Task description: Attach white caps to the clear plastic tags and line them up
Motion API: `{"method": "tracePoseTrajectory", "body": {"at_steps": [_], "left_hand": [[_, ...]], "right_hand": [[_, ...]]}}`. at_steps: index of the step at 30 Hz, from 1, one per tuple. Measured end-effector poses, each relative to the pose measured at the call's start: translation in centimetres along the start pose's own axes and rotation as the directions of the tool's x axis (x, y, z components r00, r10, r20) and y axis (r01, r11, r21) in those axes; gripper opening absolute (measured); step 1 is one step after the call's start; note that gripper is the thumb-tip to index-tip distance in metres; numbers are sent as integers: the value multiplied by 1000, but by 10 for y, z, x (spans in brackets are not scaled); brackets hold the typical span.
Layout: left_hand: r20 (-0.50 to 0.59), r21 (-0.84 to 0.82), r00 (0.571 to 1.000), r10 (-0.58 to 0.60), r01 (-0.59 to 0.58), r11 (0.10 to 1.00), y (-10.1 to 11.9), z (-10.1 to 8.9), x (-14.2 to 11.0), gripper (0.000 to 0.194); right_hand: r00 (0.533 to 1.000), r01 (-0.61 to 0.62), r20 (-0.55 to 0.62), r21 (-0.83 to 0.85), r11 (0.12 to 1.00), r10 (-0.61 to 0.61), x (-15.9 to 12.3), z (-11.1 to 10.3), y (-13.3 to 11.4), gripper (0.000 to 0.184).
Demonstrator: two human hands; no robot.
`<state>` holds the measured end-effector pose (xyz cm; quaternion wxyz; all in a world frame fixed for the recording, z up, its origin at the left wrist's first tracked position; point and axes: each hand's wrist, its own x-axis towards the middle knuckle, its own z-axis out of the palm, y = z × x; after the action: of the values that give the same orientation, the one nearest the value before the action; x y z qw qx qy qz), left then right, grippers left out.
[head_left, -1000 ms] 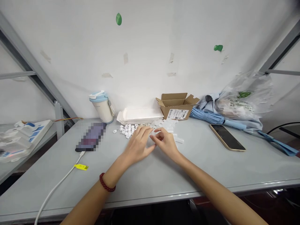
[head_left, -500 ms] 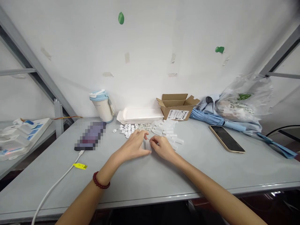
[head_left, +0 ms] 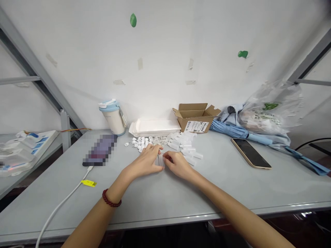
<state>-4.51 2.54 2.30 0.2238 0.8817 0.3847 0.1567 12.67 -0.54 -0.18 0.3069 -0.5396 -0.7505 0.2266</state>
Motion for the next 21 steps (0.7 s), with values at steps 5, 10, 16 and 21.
{"method": "tracePoseTrajectory", "body": {"at_steps": [5,10,16,21], "left_hand": [[-1,11,1000,15,-15,1000,-3,1,1,58],[20,-4,1000,17,-17,1000,-6,2,0,64],[27,-31,999,28,-27,999,-8,3,0,71],[18,-35,999,41,-41,999,-10,3,0,71]], "right_hand": [[1000,3,11,-18,1000,-2,0,0,-1,17],[1000,12,16,-36,999,-12,0,0,0,18],[1000,18,14,-17,1000,-18,0,0,0,20],[1000,26,16,-24,999,-26,0,0,1,20]]}}
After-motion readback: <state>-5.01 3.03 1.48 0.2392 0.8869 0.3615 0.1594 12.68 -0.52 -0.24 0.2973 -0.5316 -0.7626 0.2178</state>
